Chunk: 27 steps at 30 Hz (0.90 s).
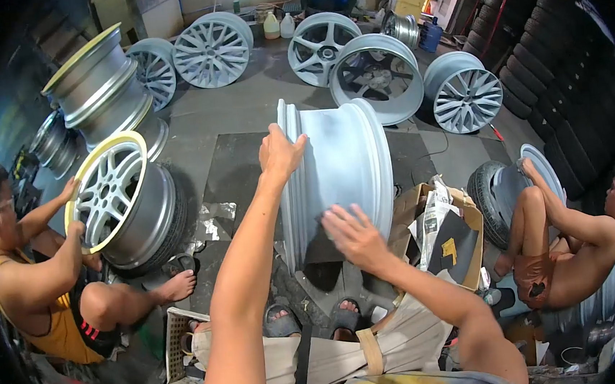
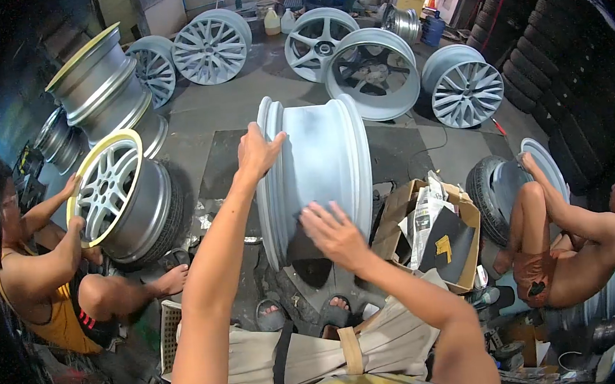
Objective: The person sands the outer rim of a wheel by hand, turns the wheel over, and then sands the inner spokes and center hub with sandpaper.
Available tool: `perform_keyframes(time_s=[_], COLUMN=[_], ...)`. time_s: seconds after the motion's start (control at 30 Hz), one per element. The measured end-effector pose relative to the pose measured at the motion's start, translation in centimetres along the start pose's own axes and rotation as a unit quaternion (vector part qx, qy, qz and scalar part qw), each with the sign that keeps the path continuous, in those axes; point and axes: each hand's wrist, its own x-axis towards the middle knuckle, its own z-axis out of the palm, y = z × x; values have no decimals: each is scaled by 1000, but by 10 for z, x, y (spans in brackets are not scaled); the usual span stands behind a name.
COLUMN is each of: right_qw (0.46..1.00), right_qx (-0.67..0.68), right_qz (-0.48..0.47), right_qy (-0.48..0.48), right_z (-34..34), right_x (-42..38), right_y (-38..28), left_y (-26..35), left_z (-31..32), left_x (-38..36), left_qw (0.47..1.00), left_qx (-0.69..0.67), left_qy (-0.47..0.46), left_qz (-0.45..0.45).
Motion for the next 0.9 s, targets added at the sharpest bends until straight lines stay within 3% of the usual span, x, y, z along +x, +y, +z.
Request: perform_keyframes(time_s=[0.07,0.17,0.23,0.3,0.4,0.43,0.5,0.63,0.73,0.83,0.9], right_qw=[999,997,993,977,970,973,986,977,981,979,981], right_qx=[-48,-58,-89,-70,-70,-66,-52,-176,-157,-149,-91], right_qz=[-8,45,62,147,199,212,154,116,118,139,168], right_qy=[-20,-20,-53,-141,-124,-66,35,22,-9,18,-18], right_z=[-22,-40,-24,4,31,28,2,-49,-65,-66,-48], right_x=[-11,53,105,154,169,157,108,-6,-12,48,93], right_y=[28,80,125,166,166,146,101,29,36,87,140], left_y=[4,10,7,2,7,8,9,6,0,3,0], left_z=[-6,-8,-7,-4,-10,-9,-6,8,8,0,-4], left_x=[-13,-30,-35,-34,-30,-25,-11,0,-9,-35,-54], left_qw=[1000,1000,999,999,999,998,997,997,996,996,996], left_qx=[3,9,3,14,8,11,3,-32,-50,-46,-50], left_qy=[0,12,31,39,46,34,23,44,56,70,77], left_qz=[-6,-10,2,-3,-24,-49,-76,-54,-46,-27,-11])
